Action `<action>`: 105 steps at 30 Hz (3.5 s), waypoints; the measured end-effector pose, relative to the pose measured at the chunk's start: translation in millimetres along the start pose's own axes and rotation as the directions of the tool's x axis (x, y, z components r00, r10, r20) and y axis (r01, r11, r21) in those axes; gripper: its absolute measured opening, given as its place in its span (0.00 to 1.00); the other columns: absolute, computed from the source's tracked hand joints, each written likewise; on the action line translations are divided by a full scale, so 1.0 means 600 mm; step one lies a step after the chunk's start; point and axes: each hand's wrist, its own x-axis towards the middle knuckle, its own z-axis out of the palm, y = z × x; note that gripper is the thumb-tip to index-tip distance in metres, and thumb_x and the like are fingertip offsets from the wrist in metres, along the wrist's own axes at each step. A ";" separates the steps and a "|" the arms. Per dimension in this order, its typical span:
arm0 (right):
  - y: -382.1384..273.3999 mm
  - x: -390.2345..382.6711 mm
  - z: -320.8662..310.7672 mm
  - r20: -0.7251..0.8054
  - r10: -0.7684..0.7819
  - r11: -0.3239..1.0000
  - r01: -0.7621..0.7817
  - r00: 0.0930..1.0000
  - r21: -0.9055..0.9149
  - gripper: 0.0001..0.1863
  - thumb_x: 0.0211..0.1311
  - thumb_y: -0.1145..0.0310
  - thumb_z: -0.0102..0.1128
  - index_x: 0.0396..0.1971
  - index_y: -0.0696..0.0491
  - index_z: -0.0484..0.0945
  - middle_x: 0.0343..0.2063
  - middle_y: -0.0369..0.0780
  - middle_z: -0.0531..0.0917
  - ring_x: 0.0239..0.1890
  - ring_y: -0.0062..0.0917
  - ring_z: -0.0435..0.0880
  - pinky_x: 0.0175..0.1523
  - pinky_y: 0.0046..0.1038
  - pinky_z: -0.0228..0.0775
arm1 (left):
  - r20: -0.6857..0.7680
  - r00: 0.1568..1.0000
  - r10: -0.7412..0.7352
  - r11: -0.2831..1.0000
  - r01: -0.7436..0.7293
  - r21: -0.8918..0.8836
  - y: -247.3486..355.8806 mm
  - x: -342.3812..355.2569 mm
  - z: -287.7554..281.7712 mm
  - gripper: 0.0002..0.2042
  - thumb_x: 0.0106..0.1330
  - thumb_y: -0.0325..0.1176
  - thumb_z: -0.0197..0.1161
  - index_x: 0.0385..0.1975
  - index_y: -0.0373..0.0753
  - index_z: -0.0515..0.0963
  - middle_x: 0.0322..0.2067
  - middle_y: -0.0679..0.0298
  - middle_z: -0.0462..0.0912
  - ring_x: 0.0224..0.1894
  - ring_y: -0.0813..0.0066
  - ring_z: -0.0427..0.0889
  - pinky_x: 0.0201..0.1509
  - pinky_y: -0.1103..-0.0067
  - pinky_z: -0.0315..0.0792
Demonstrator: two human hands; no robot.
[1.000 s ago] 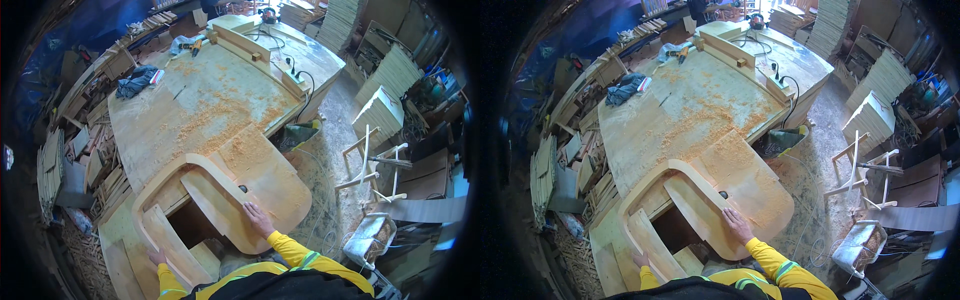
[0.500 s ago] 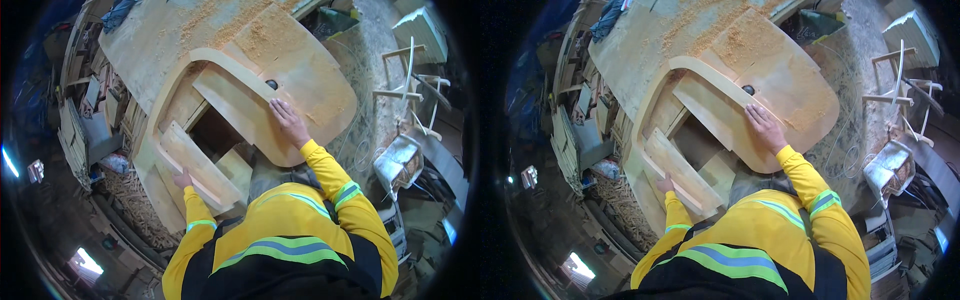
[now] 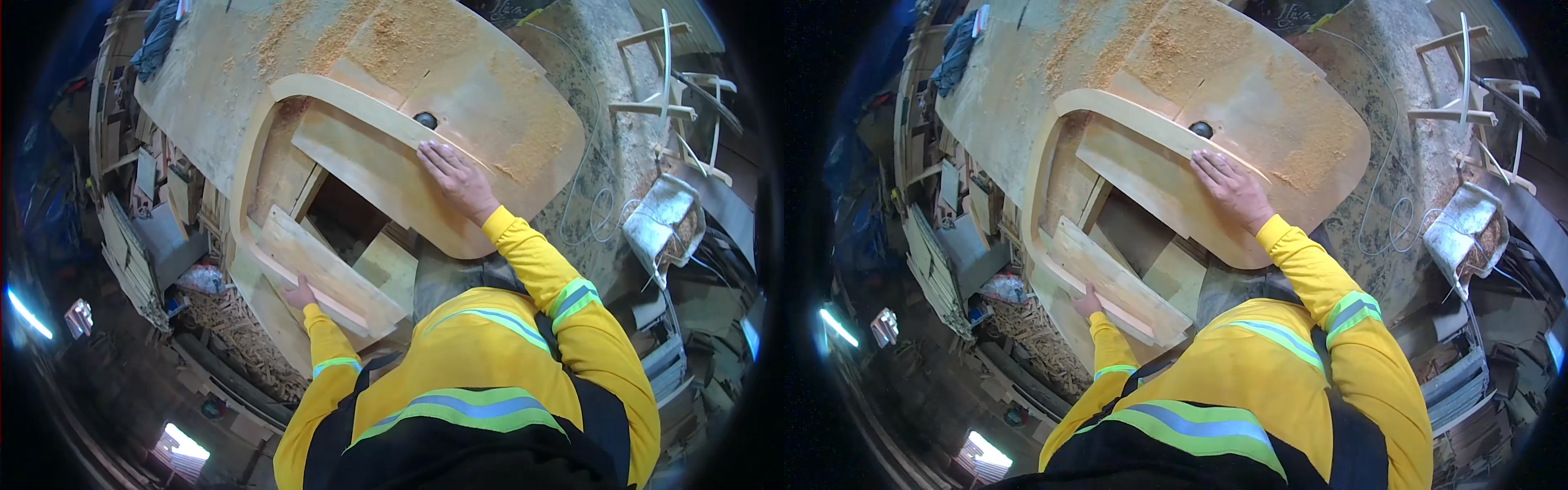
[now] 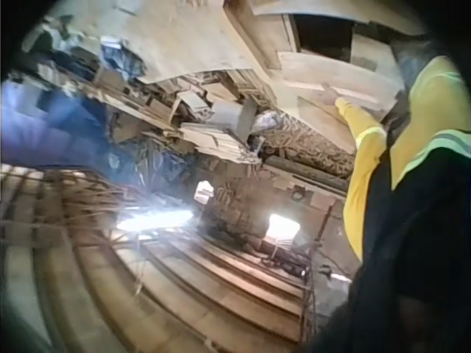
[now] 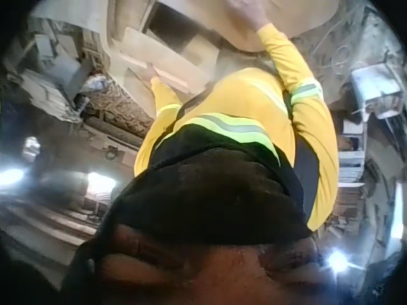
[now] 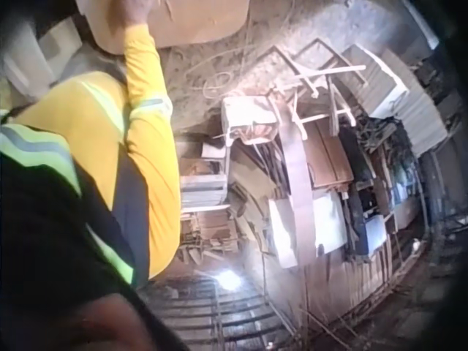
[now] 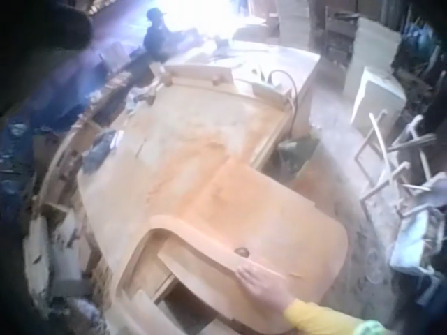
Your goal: Shaping and smoothing the edges of a curved wooden chair component using a table-mounted router.
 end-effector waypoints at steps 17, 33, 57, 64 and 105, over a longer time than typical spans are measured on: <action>-0.004 0.025 0.013 0.000 -0.003 0.999 0.003 1.000 -0.033 0.28 0.64 0.68 0.48 0.65 0.54 0.68 0.67 0.39 0.70 0.69 0.28 0.68 0.72 0.33 0.60 | 0.003 0.998 -0.059 0.986 0.059 -0.157 0.005 0.030 0.001 0.43 0.50 0.42 0.78 0.60 0.21 0.64 0.57 0.38 0.73 0.57 0.45 0.75 0.65 0.65 0.69; -0.009 0.054 0.023 -0.009 -0.022 0.997 0.021 1.000 -0.072 0.28 0.63 0.69 0.48 0.65 0.54 0.68 0.66 0.39 0.71 0.69 0.27 0.69 0.73 0.32 0.59 | -0.002 0.997 -0.072 0.986 0.071 -0.152 0.035 0.046 -0.007 0.43 0.49 0.44 0.78 0.61 0.22 0.65 0.57 0.39 0.73 0.57 0.46 0.76 0.64 0.65 0.70; -0.017 0.091 0.033 -0.006 -0.038 0.998 0.037 0.999 -0.058 0.28 0.63 0.69 0.49 0.65 0.54 0.68 0.66 0.39 0.71 0.68 0.28 0.69 0.72 0.32 0.59 | 0.096 0.986 -0.138 0.880 0.167 -0.445 0.050 0.099 -0.003 0.46 0.45 0.29 0.76 0.64 0.21 0.57 0.56 0.40 0.71 0.49 0.51 0.79 0.53 0.65 0.77; -0.015 0.092 0.035 0.007 -0.044 0.996 0.045 0.999 -0.073 0.28 0.62 0.70 0.49 0.64 0.55 0.69 0.66 0.39 0.71 0.68 0.29 0.69 0.73 0.32 0.59 | 0.172 0.975 -0.138 0.802 0.212 -0.558 0.046 0.110 0.010 0.47 0.43 0.25 0.75 0.65 0.22 0.54 0.54 0.42 0.72 0.49 0.53 0.78 0.53 0.65 0.78; -0.013 0.090 0.033 0.015 0.012 0.999 -0.011 1.000 -0.046 0.28 0.60 0.71 0.52 0.63 0.55 0.71 0.65 0.40 0.73 0.66 0.31 0.72 0.71 0.33 0.62 | 0.575 0.818 0.030 0.890 0.239 -0.388 0.195 0.433 0.031 0.22 0.46 0.35 0.78 0.38 0.26 0.82 0.35 0.55 0.84 0.35 0.64 0.83 0.43 0.71 0.79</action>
